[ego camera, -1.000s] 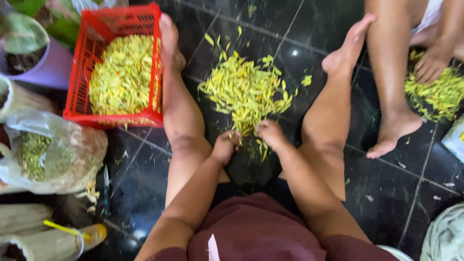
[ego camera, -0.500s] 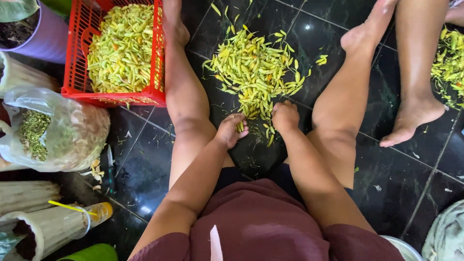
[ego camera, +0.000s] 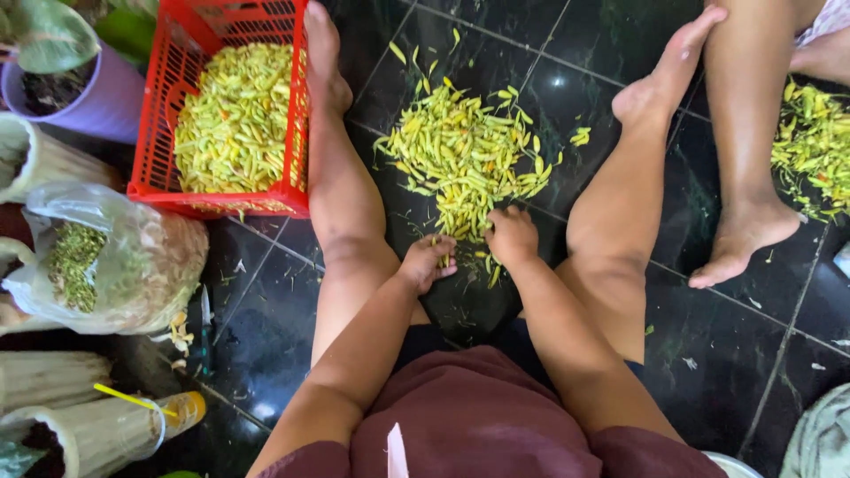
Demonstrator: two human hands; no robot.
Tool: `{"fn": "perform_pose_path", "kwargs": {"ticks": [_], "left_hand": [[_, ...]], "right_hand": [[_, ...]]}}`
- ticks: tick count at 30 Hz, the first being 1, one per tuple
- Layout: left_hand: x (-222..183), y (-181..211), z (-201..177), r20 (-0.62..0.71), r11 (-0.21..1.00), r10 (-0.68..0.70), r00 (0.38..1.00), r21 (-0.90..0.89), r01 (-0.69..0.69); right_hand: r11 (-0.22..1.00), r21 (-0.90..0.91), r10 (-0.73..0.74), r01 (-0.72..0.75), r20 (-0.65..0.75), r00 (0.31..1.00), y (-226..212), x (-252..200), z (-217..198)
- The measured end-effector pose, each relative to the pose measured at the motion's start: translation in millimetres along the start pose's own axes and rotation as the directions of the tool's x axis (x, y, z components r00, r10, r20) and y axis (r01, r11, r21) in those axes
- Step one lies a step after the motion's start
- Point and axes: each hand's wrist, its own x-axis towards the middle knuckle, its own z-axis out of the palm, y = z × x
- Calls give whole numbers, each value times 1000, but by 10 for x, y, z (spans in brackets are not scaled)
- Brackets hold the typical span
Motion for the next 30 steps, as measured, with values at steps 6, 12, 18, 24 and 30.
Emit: {"fn": "perform_pose_path", "kwargs": {"ticks": [6,12,18,24,30], "left_hand": [[-102,58,3,-24,979,55,998,200,-49],[-266,131,106,6,928,138,990,348,-131],[-235,112,49,87,878,170,982,438,-191],[115,-131,-3,48,892,50,998,446,-66],[277,-218,-86,61,972,-39,997,232,24]], "right_hand": [[878,469,49,-95,110,993,-369,-164,-348],[491,787,93,-372,378,921,-550,-267,-341],[357,842,169,-405,368,914,-498,-217,-54],[903,427,-55,47,5,998,-658,-305,-360],[959,222,-138,176,-178,974,-626,-286,-371]]}}
